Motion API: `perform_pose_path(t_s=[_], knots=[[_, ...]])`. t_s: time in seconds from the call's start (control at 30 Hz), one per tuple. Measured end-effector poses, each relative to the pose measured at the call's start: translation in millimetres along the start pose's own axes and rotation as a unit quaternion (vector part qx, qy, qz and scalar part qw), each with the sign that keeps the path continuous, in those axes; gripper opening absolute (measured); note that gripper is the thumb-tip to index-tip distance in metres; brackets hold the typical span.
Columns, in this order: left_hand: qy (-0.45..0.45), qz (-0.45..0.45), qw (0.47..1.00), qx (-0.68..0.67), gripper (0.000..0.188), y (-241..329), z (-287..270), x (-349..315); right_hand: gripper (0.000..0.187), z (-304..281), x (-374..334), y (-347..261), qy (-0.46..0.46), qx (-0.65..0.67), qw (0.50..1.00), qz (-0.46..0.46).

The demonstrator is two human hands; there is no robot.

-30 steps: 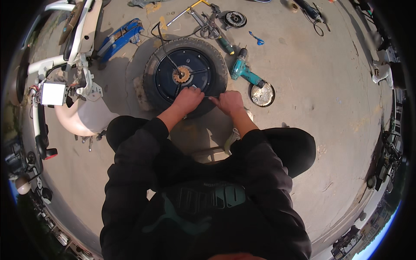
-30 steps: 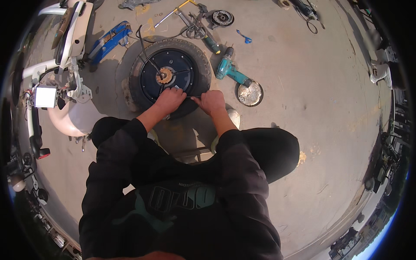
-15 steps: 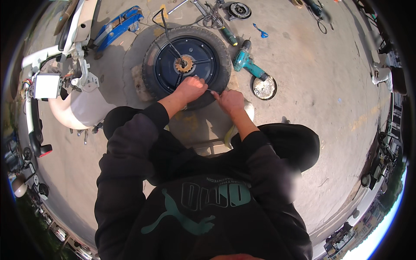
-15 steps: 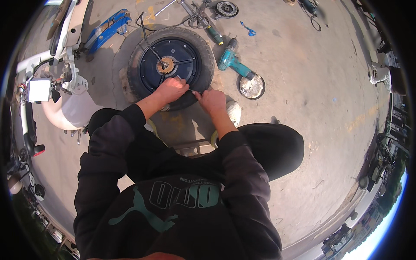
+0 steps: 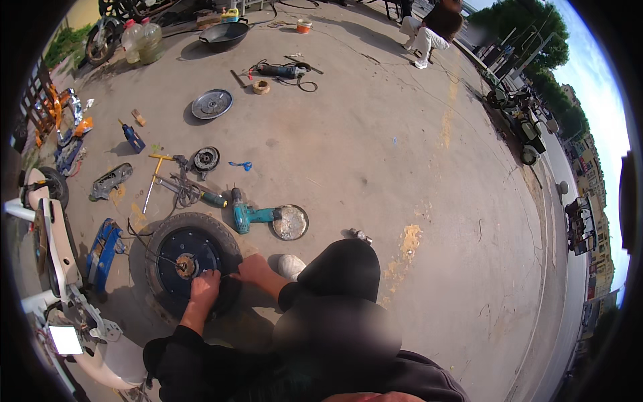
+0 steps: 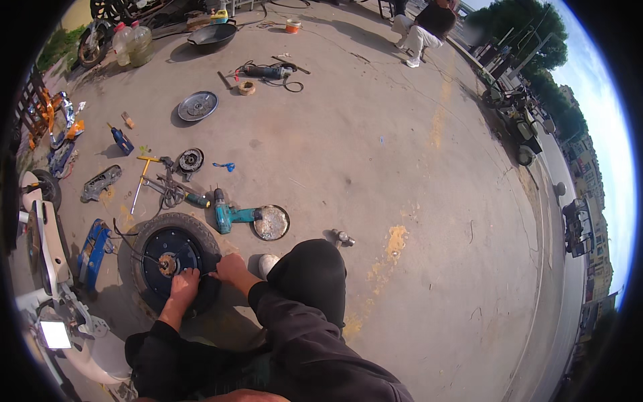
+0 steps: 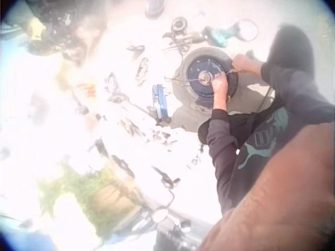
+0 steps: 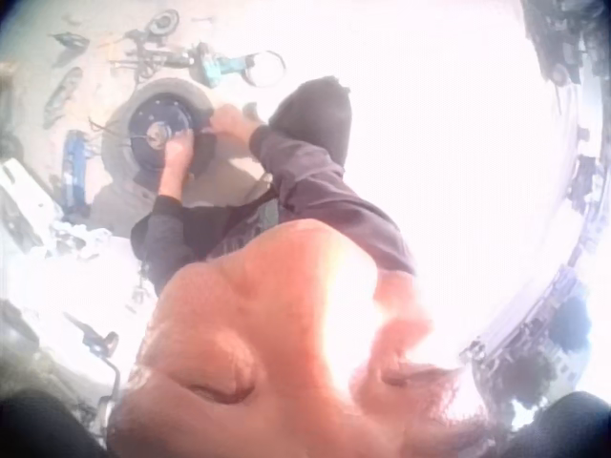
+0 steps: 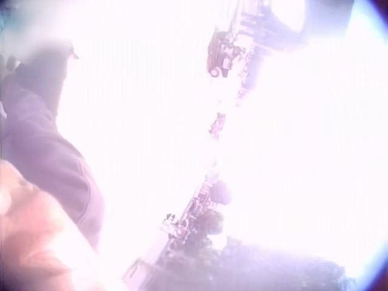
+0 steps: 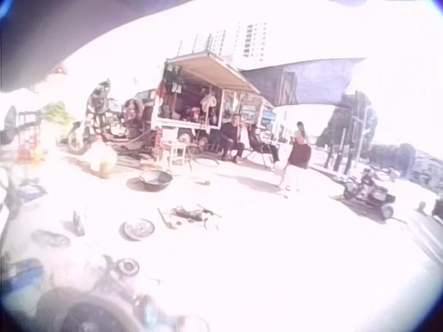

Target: The person assembles a motorized wheel by hand, using a screwdriver to tighten bolts on the motor housing, then flips the wheel to attach a metal cover plate. They use a hammer to tap the cover into place and continue securing components.

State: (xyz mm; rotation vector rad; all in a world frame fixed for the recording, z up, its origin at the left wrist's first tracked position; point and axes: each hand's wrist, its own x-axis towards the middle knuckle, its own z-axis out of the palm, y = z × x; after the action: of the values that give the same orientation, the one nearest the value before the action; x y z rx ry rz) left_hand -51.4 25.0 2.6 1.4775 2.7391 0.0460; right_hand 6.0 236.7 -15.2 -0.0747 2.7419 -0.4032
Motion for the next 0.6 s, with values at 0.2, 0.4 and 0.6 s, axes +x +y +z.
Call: perform_pose_path(t_s=[0.2,0.4,0.6], knots=[[-0.013,-0.043,0.999,-0.016,0.004,8.4,6.1,-22.1,0.064,8.0,-10.3,-7.8,0.005,0.059,0.998,0.016],[0.006,-0.078,0.997,-0.028,0.005,15.9,0.2,-22.7,0.056,7.7,-11.9,-8.7,0.070,0.116,0.990,0.036],[-0.038,-0.137,0.986,-0.083,0.010,17.2,-20.8,-10.4,0.054,-0.6,-8.4,-7.9,0.082,0.110,0.990,0.028]])
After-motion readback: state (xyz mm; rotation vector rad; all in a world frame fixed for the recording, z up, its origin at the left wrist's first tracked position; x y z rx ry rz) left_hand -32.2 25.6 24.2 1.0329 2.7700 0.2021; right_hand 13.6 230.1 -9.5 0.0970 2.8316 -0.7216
